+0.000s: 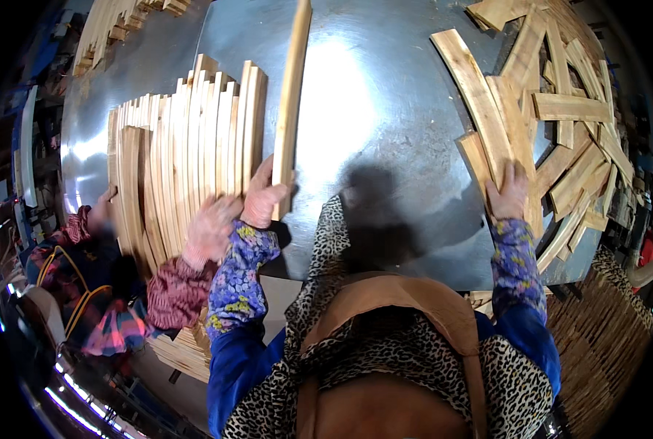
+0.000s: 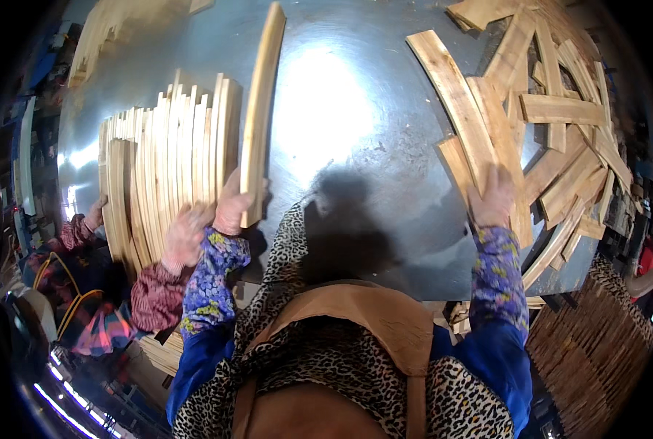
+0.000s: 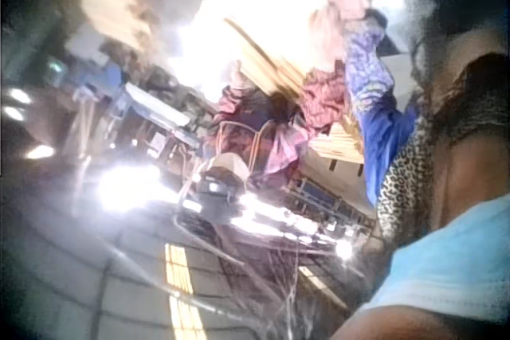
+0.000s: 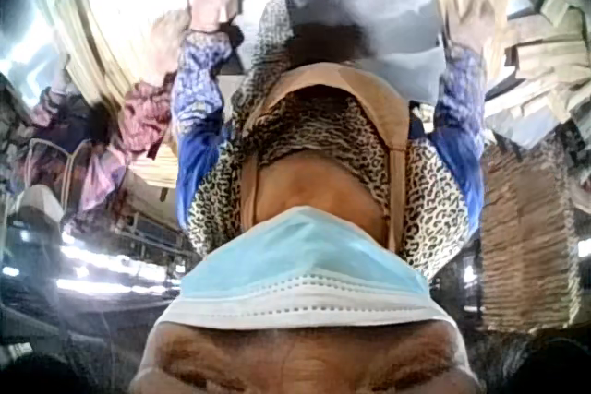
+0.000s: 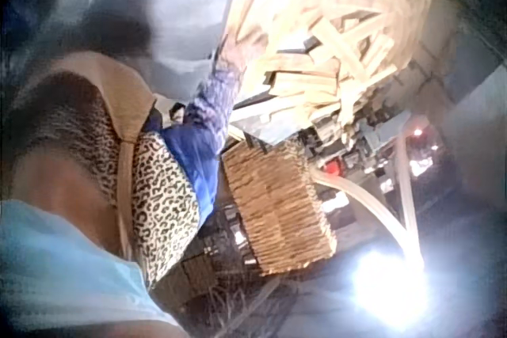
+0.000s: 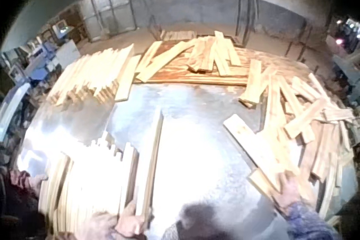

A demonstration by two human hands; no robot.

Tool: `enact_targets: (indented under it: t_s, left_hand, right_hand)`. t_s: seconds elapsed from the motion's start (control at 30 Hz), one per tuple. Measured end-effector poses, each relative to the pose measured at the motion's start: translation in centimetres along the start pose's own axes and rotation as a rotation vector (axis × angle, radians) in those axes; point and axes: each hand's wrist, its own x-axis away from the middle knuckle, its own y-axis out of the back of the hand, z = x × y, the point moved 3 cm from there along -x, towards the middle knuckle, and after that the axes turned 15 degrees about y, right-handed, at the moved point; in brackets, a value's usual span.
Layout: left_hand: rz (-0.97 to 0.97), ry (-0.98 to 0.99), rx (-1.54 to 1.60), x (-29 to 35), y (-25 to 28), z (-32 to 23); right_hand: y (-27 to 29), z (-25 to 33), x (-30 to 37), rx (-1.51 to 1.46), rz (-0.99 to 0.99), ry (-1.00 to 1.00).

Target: The person repeatedly picks up thin wooden planks from a pile on a metal table and stacks them into a neat pile. The person handles the planks one by one or in small groups, aligning them before placing them in the stack.

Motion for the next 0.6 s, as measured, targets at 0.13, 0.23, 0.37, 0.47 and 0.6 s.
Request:
enact_targets:
  t_s: [0.13, 0.23, 0.37, 0.47, 0.6]
  left_hand:
    - [0.376, -0.094, 0.611, -3.5, -4.8, -3.9]
    - [0.415, -0.168, 0.68, -7.3, -5.6, -10.3]
    - [-0.076, -0.398, -0.116, -12.5, -1.5, -23.4]
    - [-0.548, -0.579, -0.592, -17.1, 4.7, -35.9]
    - [-0.985, -0.568, -0.995, -13.3, -0.1, -40.2]
  right_hand:
    - [0.3, -0.4, 0.0, -0.104, 0.031, -0.125]
    - [0.7, -0.8, -0.1, -0.049, 0.051, -0.098]
    - [0.6, -1.1, 1.5, -0.069, 0.073, -0.077]
    - [0.5, -2.6, 3.2, -0.219, -0.001, 0.005]
    - [12.4, 1.7, -1.2, -0.573, 0.195, -0.415]
